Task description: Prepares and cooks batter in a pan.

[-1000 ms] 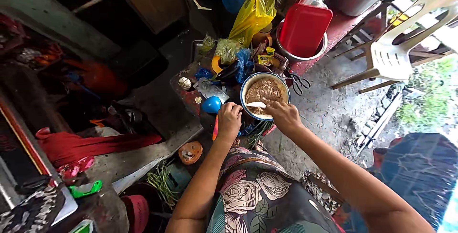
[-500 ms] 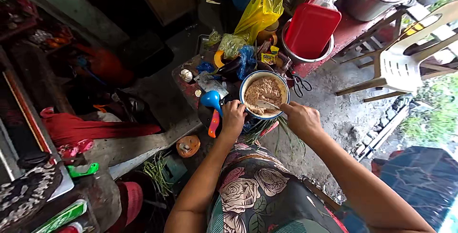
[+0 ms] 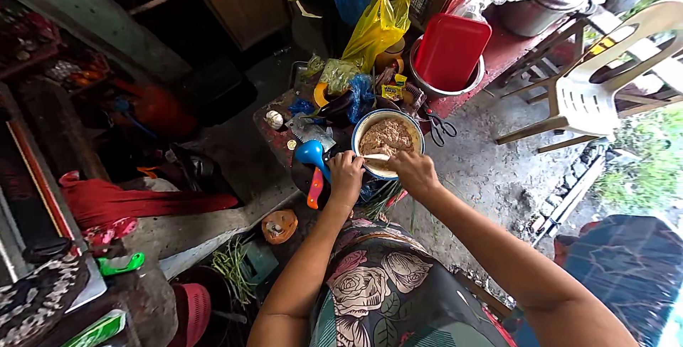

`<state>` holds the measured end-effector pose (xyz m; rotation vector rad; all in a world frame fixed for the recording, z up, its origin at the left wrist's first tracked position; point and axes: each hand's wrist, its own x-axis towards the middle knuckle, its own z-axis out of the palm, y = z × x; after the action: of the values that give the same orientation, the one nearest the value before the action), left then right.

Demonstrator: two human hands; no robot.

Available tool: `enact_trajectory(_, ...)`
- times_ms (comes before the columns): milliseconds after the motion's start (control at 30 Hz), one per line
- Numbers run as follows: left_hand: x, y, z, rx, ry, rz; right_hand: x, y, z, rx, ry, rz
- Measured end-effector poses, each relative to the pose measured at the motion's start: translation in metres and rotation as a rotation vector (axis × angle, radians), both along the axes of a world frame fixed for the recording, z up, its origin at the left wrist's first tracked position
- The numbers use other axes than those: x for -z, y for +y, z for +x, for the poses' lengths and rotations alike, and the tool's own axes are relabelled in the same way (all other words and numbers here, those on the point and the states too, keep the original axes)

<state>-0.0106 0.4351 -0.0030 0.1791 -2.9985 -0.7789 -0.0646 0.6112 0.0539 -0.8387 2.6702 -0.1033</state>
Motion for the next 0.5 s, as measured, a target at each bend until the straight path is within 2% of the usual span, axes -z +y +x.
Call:
enact_trajectory(100, 0.004, 0.0, -0.002, 0.003, -0.032, -0.006, -0.008, 0.017, 0.007, -0.042, -0.046, 0.054)
enact_trajectory(200, 0.005, 0.001, -0.002, 0.001, -0.055, -0.016, -0.032, 0.029, 0.002, 0.073, -0.015, 0.067)
enact_trajectory(300, 0.002, 0.002, -0.005, 0.003, -0.071, -0.021, -0.028, 0.021, -0.003, 0.159, -0.058, 0.1)
enact_trajectory(400, -0.002, 0.001, -0.007, 0.007, -0.122, -0.011, -0.019, 0.015, 0.003, 0.098, -0.173, 0.15)
enact_trajectory(500, 0.002, 0.0, -0.007, -0.003, -0.117, -0.003, -0.043, 0.017, 0.004, 0.111, -0.132, 0.166)
